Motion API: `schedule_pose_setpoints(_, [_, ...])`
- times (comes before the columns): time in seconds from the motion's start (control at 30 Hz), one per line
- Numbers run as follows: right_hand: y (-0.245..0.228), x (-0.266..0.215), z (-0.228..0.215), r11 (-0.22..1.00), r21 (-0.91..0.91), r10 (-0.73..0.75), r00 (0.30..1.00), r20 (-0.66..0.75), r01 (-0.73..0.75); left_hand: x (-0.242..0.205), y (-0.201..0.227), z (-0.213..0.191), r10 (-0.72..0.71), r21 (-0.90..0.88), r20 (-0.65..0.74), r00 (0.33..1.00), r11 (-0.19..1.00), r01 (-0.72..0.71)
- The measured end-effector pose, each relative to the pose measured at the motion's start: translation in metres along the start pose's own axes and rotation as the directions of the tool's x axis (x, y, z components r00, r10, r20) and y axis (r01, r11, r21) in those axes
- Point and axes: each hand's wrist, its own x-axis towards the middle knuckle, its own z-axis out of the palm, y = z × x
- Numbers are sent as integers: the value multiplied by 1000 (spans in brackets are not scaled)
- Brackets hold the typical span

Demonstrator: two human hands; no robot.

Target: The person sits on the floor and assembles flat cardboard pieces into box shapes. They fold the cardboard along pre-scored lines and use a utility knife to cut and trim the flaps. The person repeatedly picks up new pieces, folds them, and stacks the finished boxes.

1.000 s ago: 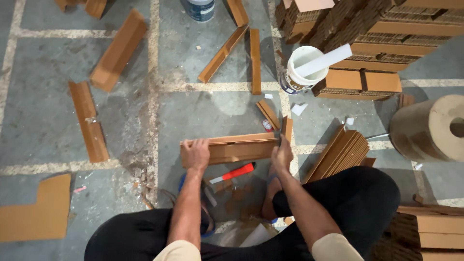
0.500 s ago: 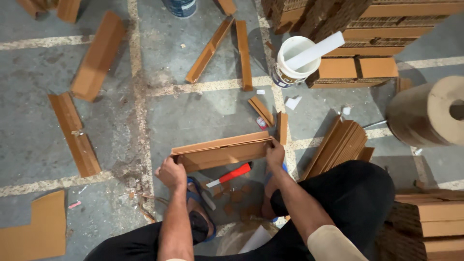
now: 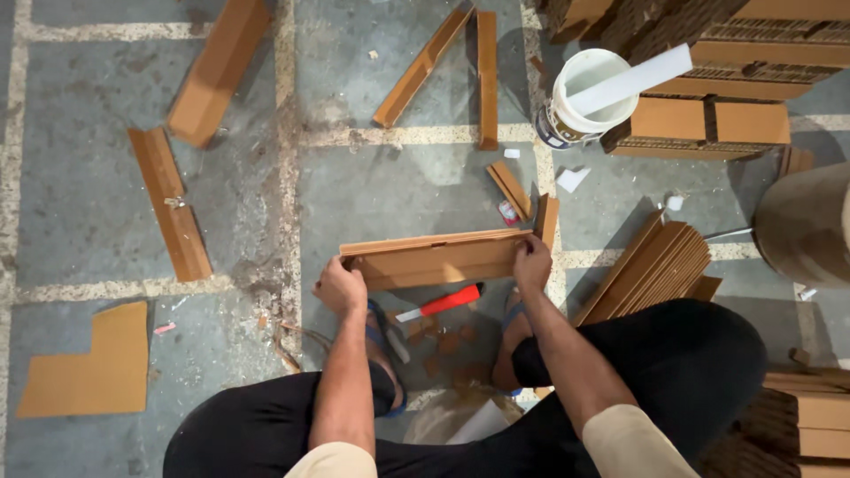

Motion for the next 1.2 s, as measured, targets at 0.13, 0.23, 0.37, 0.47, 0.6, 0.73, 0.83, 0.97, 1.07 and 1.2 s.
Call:
schedule_pose_setpoints(0.13, [-4,-36,-10,877,-119,-469,883,-3,465,-11,-7,-2,42,-11,-174,984,999,-45])
schedule_pose_setpoints(0.23, [-4,-82,-4,635,-7,-604,502,619,772,-11,-4,-12,209,90,-290,934,978,-191])
schedule_pose_setpoints(0.37, [-8,-134,42,533,-2,-522,331,786,846,-1,46,-14,691,17,-185,699,714,-700])
schedule_pose_setpoints(0.47, [2,-144,58,534,-42,-526,371,765,844,-5,84,3,813,-8,302,497,524,-852])
schedule_pose_setpoints(0.6, [8,-142,48,503,-177,-292,359,886,846,-6,88,22,746,57,402,532,559,-827])
schedule_pose_setpoints(0.73, [-1,-129,32,551,-180,-217,348,912,815,4,81,41,797,45,315,516,530,-847])
schedule_pose_setpoints(0.83, [-3,-135,21,629,-49,-214,234,948,776,2,71,55,800,14,349,487,515,-857])
schedule_pose_setpoints(0.97, [-19,-109,13,644,48,-244,145,959,764,16,77,58,831,-19,305,465,493,-870])
schedule_pose_setpoints(1.07, [-29,-104,-17,671,23,-230,178,957,741,9,71,54,838,-3,273,472,492,-871])
schedule_pose_setpoints(1.2, [-56,-89,-52,807,-86,-326,563,759,584,-10,74,50,790,-61,245,562,591,-804])
